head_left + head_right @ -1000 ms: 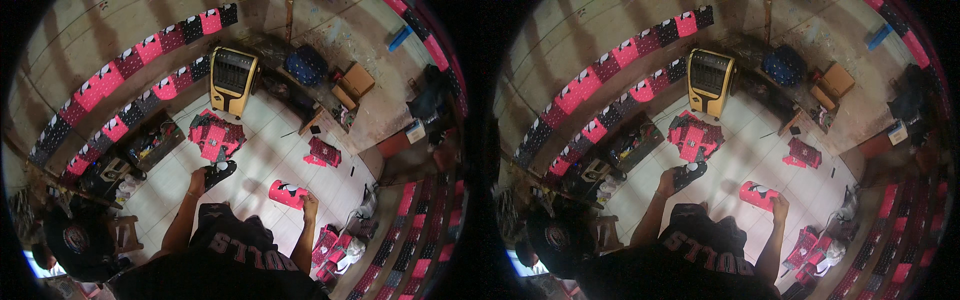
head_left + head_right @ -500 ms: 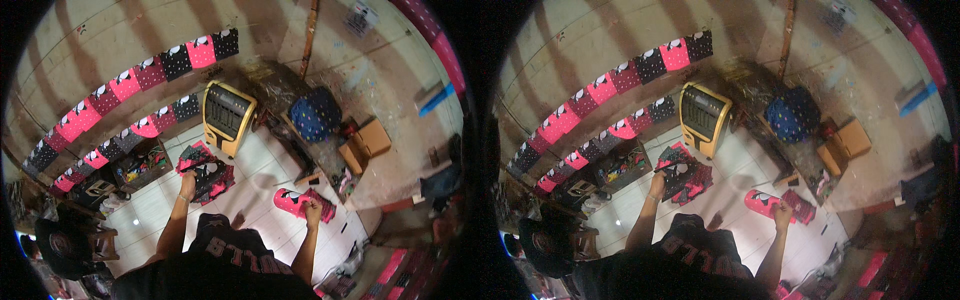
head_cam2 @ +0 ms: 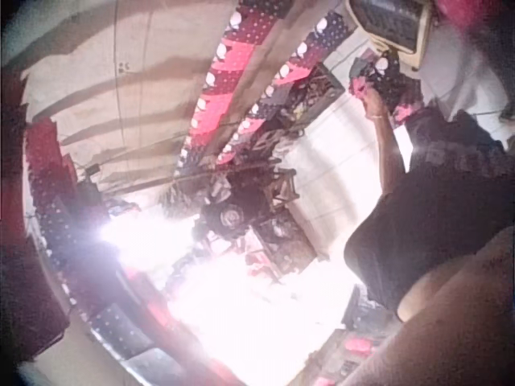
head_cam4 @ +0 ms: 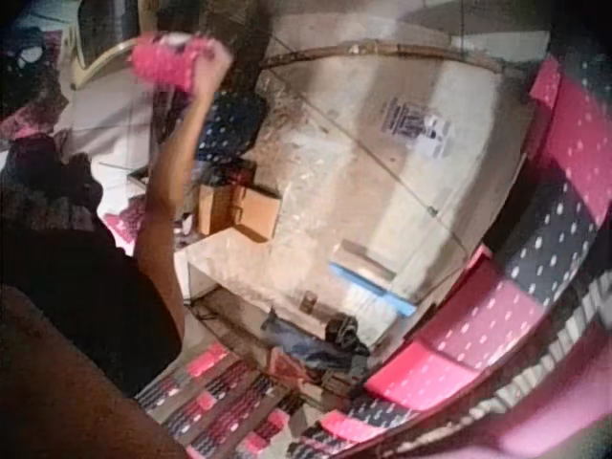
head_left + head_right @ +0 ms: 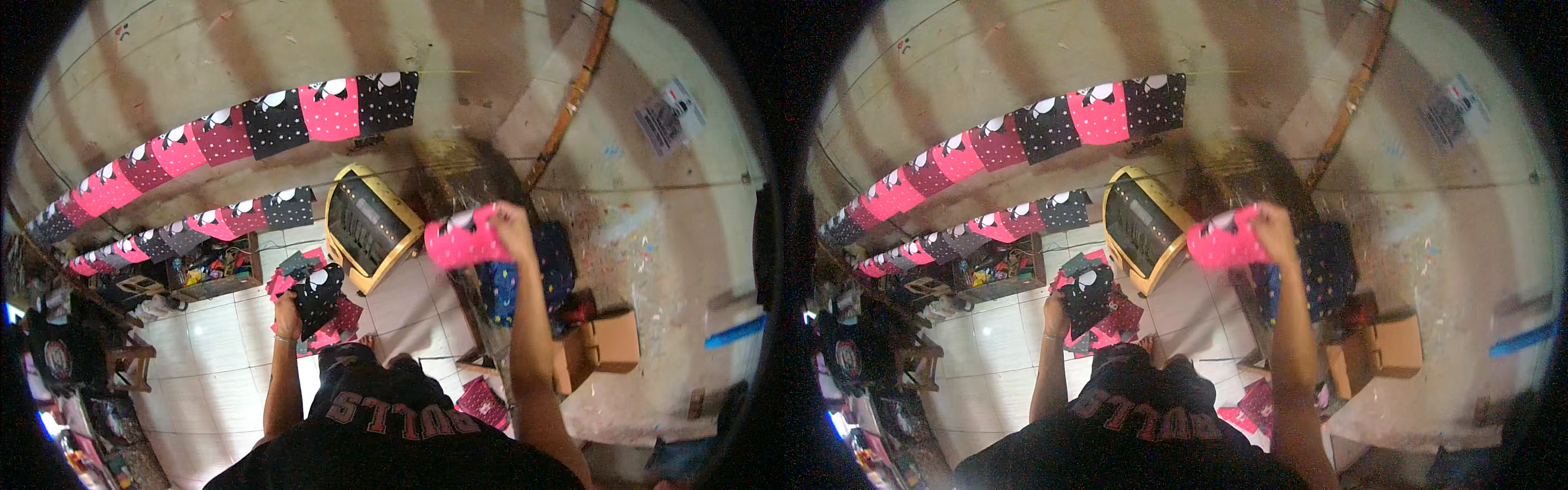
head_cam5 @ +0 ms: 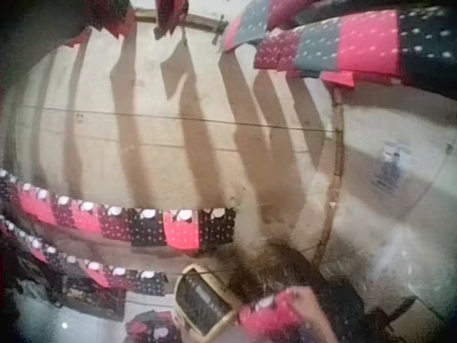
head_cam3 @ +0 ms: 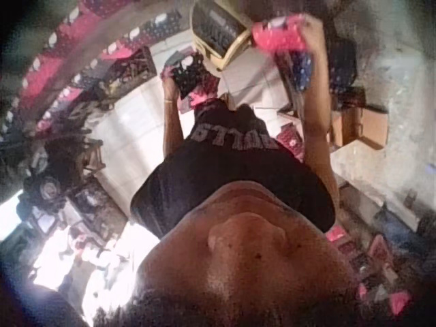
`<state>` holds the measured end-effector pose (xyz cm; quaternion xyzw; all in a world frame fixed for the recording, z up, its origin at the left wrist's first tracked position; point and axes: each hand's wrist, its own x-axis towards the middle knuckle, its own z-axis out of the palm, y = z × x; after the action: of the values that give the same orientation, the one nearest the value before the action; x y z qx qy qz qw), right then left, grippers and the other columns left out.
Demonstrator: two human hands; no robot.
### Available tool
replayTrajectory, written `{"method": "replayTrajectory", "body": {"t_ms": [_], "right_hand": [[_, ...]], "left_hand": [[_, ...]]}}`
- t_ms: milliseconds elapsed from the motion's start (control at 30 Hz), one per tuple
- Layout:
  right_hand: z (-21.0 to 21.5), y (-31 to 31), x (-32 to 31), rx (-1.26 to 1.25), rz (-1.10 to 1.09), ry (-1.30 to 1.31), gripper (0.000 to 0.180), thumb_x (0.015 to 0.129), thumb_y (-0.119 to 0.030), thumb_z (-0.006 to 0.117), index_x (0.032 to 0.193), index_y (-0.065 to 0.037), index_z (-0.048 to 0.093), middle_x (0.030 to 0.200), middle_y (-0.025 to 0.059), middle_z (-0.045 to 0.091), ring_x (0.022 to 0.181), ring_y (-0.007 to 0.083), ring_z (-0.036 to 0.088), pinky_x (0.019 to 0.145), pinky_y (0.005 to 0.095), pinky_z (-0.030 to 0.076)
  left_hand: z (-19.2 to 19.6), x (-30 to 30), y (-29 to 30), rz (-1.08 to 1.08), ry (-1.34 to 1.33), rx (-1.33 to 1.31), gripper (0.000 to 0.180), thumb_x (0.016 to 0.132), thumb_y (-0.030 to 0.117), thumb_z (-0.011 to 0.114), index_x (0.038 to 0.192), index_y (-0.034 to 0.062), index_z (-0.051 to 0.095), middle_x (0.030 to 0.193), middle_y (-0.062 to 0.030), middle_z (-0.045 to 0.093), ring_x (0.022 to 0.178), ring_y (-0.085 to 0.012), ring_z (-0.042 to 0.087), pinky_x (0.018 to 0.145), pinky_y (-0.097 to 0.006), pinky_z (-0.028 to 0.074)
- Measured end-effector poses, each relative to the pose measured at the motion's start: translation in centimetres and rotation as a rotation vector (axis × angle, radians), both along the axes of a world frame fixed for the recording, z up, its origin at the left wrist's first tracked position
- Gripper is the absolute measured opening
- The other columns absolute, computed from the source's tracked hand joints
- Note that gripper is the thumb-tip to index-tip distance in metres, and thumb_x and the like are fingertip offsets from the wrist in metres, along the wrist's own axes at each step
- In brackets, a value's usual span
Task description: The person repeatedly picks up small patterned panels from a workbench, walks to a wall, and hangs them in a sequence. The person handles both black and pink panels with panda and star motifs, placing them one at a time onto the wall surface.
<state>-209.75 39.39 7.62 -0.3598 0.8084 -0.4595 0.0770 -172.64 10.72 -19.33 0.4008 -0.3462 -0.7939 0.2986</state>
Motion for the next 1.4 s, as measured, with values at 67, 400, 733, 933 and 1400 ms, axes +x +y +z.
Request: {"method": "replayTrajectory", "body": {"t_ms": [67,400,733,933,1400], "right_hand": [[5.1,-4.4,-5.4,-0.222,0.076,-0.104,0.019,0.077,0.001,0.053,0.092,-0.001,0.065,0.081,0.0011,0.064,0.069,0.0094,0.056,0.062,0.0255,0.046],[4.1,-22.0,-28.4,-0.570,0.088,-0.641,0.011,0.079,-0.003,0.055,0.089,-0.001,0.059,0.083,0.0027,0.060,0.077,0.0138,0.058,0.070,0.0269,0.047],[-2.9,-25.4,-37.3,-0.447,0.246,-0.633,0.011,0.076,-0.010,0.058,0.086,-0.005,0.061,0.081,0.0032,0.060,0.078,0.0155,0.056,0.074,0.0316,0.045],[-4.9,-22.2,-35.0,-0.592,-0.092,-0.199,0.014,0.084,-0.014,0.056,0.091,-0.003,0.059,0.093,0.0065,0.061,0.091,0.0205,0.058,0.083,0.0332,0.044],[-9.9,-17.7,-13.2,0.027,0.716,-1.116,0.022,0.083,-0.018,0.060,0.097,-0.003,0.065,0.085,0.0015,0.063,0.083,0.0092,0.057,0.077,0.0229,0.042]], "left_hand": [[1.7,-1.5,0.2,0.052,0.007,0.040,0.015,0.081,0.015,0.047,0.068,0.0078,0.050,0.066,0.0014,0.045,0.060,-0.0109,0.044,0.057,-0.027,0.037],[7.2,-3.5,3.7,0.350,0.021,-0.068,0.026,0.088,0.022,0.044,0.095,0.0017,0.058,0.089,-0.0062,0.059,0.078,-0.0164,0.055,0.069,-0.031,0.046],[8.2,-9.5,12.1,0.462,-0.510,-0.293,0.029,0.088,0.022,0.043,0.093,-0.0010,0.060,0.086,-0.0053,0.059,0.078,-0.0163,0.055,0.070,-0.031,0.044],[13.4,-15.4,10.8,0.430,-0.450,-0.171,0.029,0.090,0.019,0.040,0.093,-0.0004,0.061,0.089,-0.0051,0.059,0.081,-0.0126,0.054,0.072,-0.026,0.044],[20.1,-25.1,6.3,0.313,0.199,0.107,0.017,0.084,0.009,0.047,0.093,-0.0019,0.057,0.096,-0.0103,0.060,0.091,-0.0227,0.056,0.085,-0.034,0.044]]}}
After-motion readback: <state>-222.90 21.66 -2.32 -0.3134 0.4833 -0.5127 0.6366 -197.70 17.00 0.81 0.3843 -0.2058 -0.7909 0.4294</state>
